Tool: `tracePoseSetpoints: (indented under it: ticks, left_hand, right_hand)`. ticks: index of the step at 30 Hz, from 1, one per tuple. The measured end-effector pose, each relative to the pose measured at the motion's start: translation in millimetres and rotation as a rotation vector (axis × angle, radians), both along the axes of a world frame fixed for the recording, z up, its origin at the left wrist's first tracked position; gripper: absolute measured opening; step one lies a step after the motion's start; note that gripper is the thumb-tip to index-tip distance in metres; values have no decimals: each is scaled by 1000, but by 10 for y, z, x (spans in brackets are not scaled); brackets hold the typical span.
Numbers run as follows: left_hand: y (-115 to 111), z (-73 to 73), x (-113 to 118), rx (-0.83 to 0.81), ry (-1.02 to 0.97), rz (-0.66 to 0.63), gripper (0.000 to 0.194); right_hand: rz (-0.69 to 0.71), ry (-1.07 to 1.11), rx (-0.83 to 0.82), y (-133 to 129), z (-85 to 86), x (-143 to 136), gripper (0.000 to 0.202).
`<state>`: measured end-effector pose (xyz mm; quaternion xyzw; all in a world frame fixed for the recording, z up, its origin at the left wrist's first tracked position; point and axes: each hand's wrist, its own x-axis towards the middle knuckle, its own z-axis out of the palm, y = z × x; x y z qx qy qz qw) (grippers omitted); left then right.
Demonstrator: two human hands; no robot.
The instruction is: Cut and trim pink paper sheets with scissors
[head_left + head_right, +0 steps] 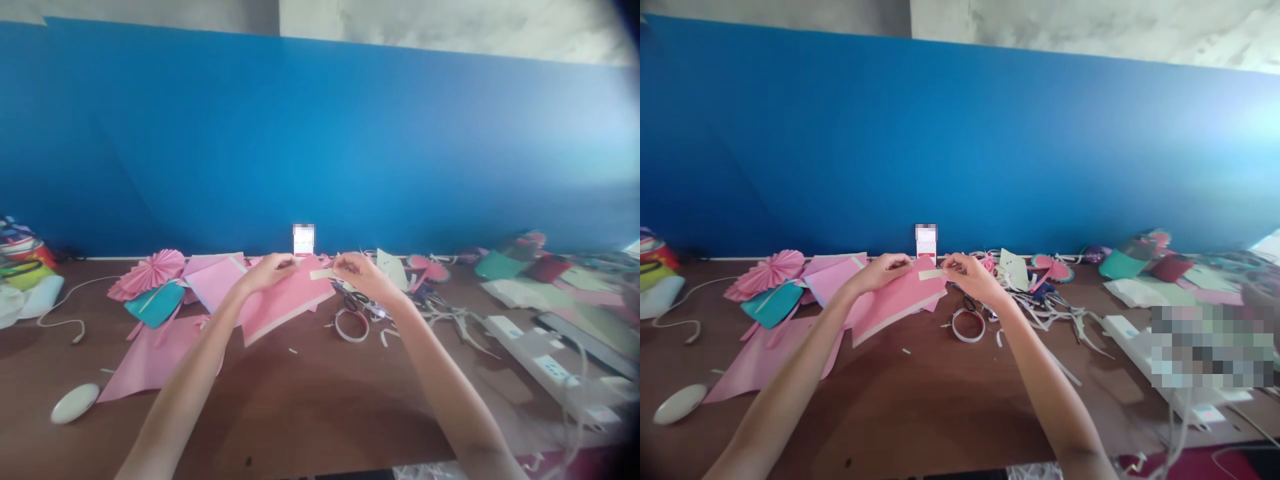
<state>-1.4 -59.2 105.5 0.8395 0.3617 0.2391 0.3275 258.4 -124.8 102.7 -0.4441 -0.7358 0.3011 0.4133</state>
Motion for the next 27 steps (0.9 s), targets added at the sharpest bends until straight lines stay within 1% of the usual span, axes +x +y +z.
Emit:
tracePoseSetpoints:
  ticks: [3,5,10,19,27]
  left_hand:
    - [-33,-51,79,15,52,-66,35]
    - [-54,-71,118,31,90,-95,31]
    - [-89,-64,160,28,165,-137,24]
    - [-88,-62,173,67,184,-164,34]
    - [-96,-37,171,48,180,-185,34]
  right_hand:
    - [-52,-60,-2,-16,7,-3,18]
    - [-51,-76,-9,-4,3,1,18]
    - [-56,-76,-25,44,-25,3,18]
    - [-60,-93,-93,40,-24,14,17]
    - [-3,-5,-159,12,-3,24,18]
